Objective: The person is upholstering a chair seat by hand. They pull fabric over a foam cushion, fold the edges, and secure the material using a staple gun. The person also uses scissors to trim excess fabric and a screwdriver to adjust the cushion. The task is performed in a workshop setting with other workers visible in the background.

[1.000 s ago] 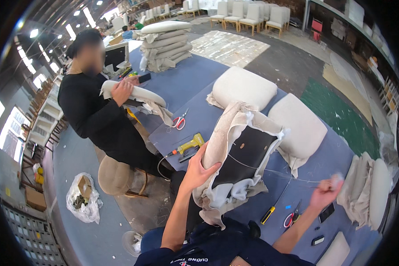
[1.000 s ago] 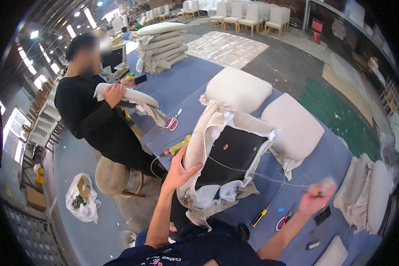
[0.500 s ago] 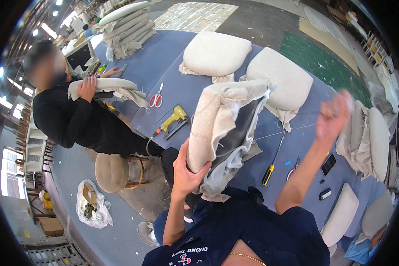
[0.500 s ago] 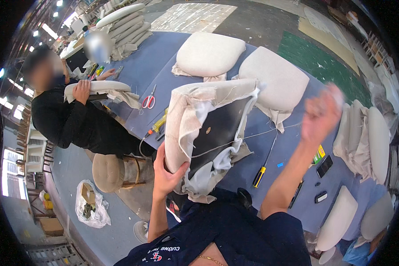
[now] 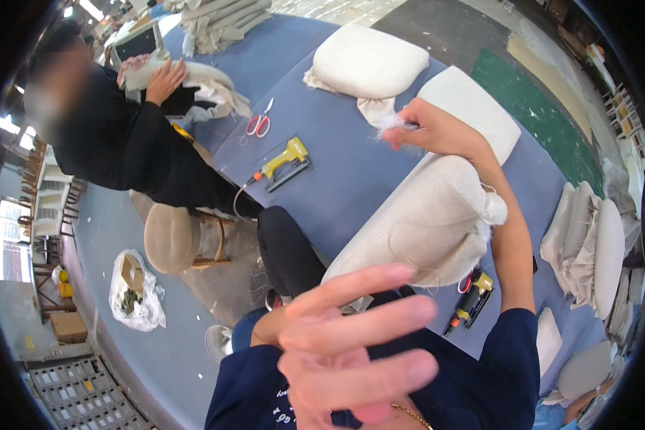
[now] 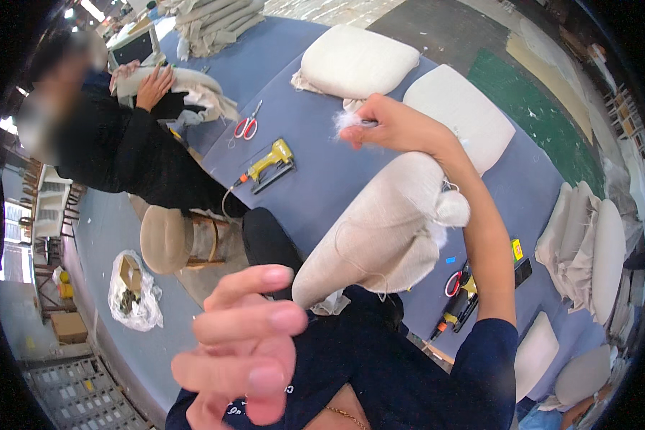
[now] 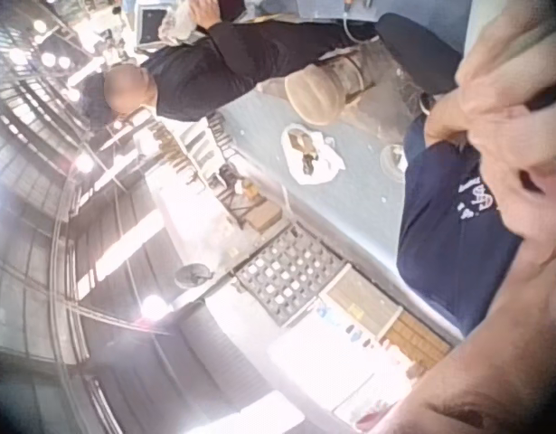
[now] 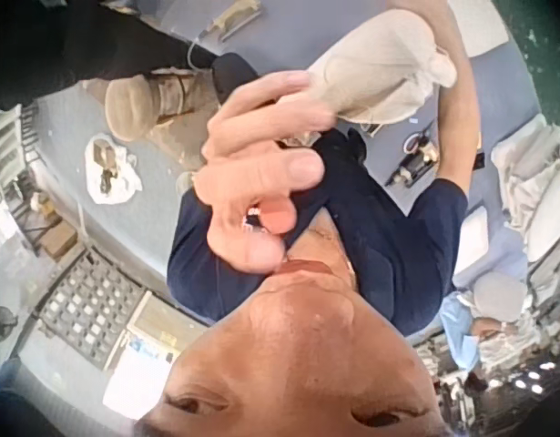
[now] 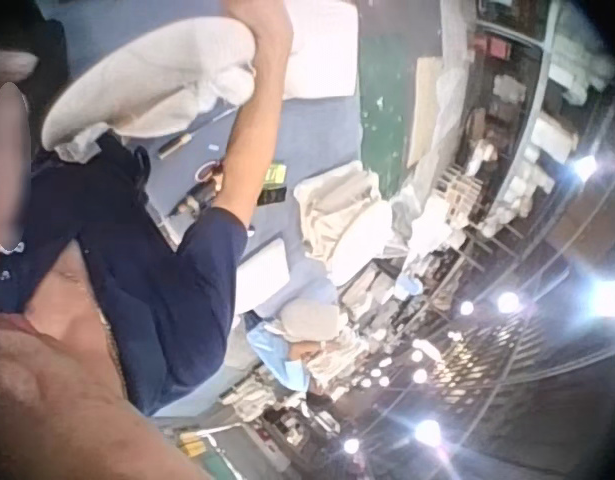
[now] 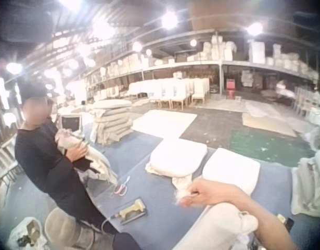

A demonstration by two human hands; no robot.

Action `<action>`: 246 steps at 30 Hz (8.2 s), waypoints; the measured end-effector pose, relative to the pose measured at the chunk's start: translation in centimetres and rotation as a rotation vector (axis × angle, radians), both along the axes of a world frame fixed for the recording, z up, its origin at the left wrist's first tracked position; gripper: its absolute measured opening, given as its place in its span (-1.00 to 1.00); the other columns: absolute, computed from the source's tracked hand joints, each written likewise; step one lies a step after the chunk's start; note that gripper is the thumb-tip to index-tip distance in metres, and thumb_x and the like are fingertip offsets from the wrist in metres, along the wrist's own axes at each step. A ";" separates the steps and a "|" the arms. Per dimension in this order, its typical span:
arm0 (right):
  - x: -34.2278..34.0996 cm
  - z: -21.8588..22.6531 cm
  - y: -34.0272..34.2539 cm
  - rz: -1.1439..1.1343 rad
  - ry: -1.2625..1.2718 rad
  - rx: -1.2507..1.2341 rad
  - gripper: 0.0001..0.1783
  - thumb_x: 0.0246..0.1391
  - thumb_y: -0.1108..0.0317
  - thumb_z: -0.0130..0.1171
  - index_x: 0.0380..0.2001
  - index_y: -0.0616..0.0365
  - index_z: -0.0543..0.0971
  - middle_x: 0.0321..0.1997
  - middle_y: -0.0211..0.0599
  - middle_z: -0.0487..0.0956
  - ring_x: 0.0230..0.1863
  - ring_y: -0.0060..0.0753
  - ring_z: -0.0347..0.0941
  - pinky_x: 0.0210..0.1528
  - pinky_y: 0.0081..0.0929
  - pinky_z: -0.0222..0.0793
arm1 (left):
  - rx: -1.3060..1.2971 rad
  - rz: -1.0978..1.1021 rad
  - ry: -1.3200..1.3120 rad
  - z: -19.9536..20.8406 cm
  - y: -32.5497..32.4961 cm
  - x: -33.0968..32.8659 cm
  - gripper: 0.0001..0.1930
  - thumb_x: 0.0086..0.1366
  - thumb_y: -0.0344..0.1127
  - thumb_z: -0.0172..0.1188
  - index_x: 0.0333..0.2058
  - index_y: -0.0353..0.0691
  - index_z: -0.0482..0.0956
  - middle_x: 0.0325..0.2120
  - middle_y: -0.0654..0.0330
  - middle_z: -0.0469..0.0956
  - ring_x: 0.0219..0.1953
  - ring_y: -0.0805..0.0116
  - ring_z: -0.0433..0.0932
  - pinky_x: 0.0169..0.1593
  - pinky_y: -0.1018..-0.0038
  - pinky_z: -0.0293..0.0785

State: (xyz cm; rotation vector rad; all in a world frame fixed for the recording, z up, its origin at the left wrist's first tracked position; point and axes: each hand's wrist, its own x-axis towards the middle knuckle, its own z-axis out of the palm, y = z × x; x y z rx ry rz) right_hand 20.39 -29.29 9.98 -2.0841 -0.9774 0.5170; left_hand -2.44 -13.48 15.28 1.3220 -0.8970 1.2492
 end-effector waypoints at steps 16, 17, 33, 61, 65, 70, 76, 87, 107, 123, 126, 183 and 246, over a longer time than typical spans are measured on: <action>-2.6 0.0 -0.8 -0.059 0.090 0.016 -0.55 0.12 0.02 0.37 -0.58 0.21 0.64 -0.66 -0.49 0.47 -0.54 -0.65 0.26 -0.46 -0.52 0.15 | -0.469 -0.334 0.141 0.5 -5.1 -0.3 -0.55 0.46 -0.26 0.07 0.29 0.10 0.32 -0.30 0.05 0.63 -0.51 0.07 0.63 -0.40 0.18 0.66; -2.5 -0.3 -0.3 -0.050 0.107 0.044 -0.52 0.11 -0.03 0.39 -0.60 0.19 0.62 -0.67 -0.52 0.45 -0.53 -0.67 0.25 -0.45 -0.55 0.14 | -0.407 -0.336 0.132 0.0 -4.4 -0.1 -0.57 0.45 -0.28 0.08 0.27 0.03 0.34 -0.29 0.04 0.62 -0.50 0.04 0.63 -0.40 0.16 0.66; -3.2 0.8 -1.9 -0.066 0.149 -0.037 -0.61 0.15 0.12 0.34 -0.53 0.27 0.66 -0.58 -0.40 0.60 -0.48 -0.64 0.45 -0.36 -0.56 0.32 | -0.393 -0.218 0.630 1.3 -2.7 -1.5 -0.31 -0.35 -0.75 0.20 -0.15 0.04 0.58 -0.25 -0.13 0.64 -0.35 -0.18 0.65 -0.25 0.13 0.65; -1.0 -1.5 -4.2 -0.120 0.160 -0.087 -0.66 0.16 0.13 0.38 -0.55 0.14 0.63 -0.48 -0.51 0.56 -0.36 -0.67 0.38 -0.25 -0.60 0.26 | 0.534 0.223 0.300 0.4 4.7 -3.2 -0.73 -0.12 -0.24 0.22 -0.53 -0.36 0.49 -0.44 0.03 0.49 -0.44 0.18 0.49 -0.25 0.33 0.53; -3.2 -0.9 -3.5 -0.344 0.057 -0.015 -0.70 0.15 0.14 0.39 -0.46 0.16 0.63 -0.38 -0.45 0.60 -0.32 -0.62 0.44 -0.20 -0.61 0.30 | 0.856 0.038 0.543 3.7 6.4 -3.5 -0.74 -0.06 -0.20 0.21 -0.53 -0.31 0.49 -0.49 0.15 0.46 -0.48 0.34 0.44 -0.36 0.44 0.41; -1.7 -2.2 -4.2 -0.256 -0.037 -0.074 -0.68 0.15 0.15 0.39 -0.35 0.20 0.59 -0.33 -0.42 0.62 -0.28 -0.60 0.47 -0.16 -0.63 0.33 | 1.319 0.008 0.402 5.3 5.3 -2.0 -0.74 0.04 -0.19 0.21 -0.52 -0.31 0.49 -0.51 0.19 0.49 -0.50 0.44 0.43 -0.42 0.49 0.32; -1.3 -1.7 -3.2 -0.203 0.109 -0.001 -0.64 0.14 0.08 0.38 -0.49 0.17 0.65 -0.47 -0.52 0.56 -0.41 -0.67 0.36 -0.30 -0.62 0.24 | 0.913 -0.317 0.643 -0.2 6.3 0.3 -0.83 0.14 -0.39 0.28 -0.40 -0.32 0.46 -0.49 0.15 0.46 -0.38 0.18 0.57 -0.28 0.31 0.53; -4.8 -0.3 -6.0 -0.208 0.245 -0.039 -0.66 0.17 0.19 0.30 -0.57 0.22 0.63 -0.61 -0.53 0.51 -0.52 -0.73 0.27 -0.44 -0.60 0.16 | -0.322 -0.176 1.592 -22.9 12.5 -4.2 -0.82 0.25 -0.62 0.30 -0.40 -0.32 0.44 -0.48 0.21 0.53 -0.49 0.51 0.57 -0.31 0.50 0.66; -4.7 -1.3 -7.6 -0.289 0.233 -0.061 -0.61 0.20 0.15 0.27 -0.61 0.20 0.61 -0.62 -0.52 0.51 -0.50 -0.69 0.29 -0.41 -0.56 0.18 | -0.401 -0.200 1.737 -35.5 14.0 -2.9 -0.87 0.33 -0.46 0.27 -0.33 -0.45 0.66 -0.62 0.33 0.45 -0.58 0.62 0.42 -0.32 0.37 0.75; 1.5 -2.8 -4.5 -0.286 0.138 0.078 -0.61 0.15 0.06 0.32 -0.51 0.18 0.65 -0.54 -0.48 0.53 -0.40 -0.64 0.40 -0.30 -0.57 0.28 | -0.564 0.167 1.645 -32.0 19.7 -9.8 -0.85 0.29 -0.47 0.33 -0.25 -0.47 0.64 -0.47 0.13 0.62 -0.49 0.44 0.60 -0.21 0.38 0.72; 1.6 -2.8 -6.4 -0.360 0.100 0.156 -0.61 0.16 0.05 0.32 -0.52 0.18 0.65 -0.54 -0.48 0.54 -0.40 -0.63 0.41 -0.29 -0.56 0.28 | -0.500 0.258 1.642 -31.2 23.1 -9.9 -0.84 0.29 -0.44 0.34 -0.31 -0.49 0.62 -0.49 0.13 0.61 -0.52 0.44 0.59 -0.23 0.35 0.73; 11.3 -6.2 -3.3 -0.576 0.296 -0.090 -0.67 0.27 0.08 0.19 -0.39 0.10 0.69 -0.60 -0.65 0.33 -0.50 -0.70 0.15 -0.44 -0.59 0.08 | 0.392 0.247 2.175 -56.6 21.5 -3.5 -0.78 0.18 -0.28 0.24 -0.22 -0.22 0.67 -0.44 -0.13 0.65 -0.30 0.10 0.71 -0.14 0.24 0.62; -16.0 -7.6 -11.7 -1.464 -0.274 1.310 -0.83 0.13 0.47 0.14 -0.21 0.30 0.54 -0.32 -0.44 0.49 -0.62 -0.75 0.08 -0.61 -0.64 -0.05 | 0.506 -0.530 0.520 -5.8 -5.6 16.9 -0.84 0.13 -0.42 0.38 -0.43 -0.31 0.55 0.14 -0.07 0.29 0.28 -0.22 0.20 0.27 0.00 0.23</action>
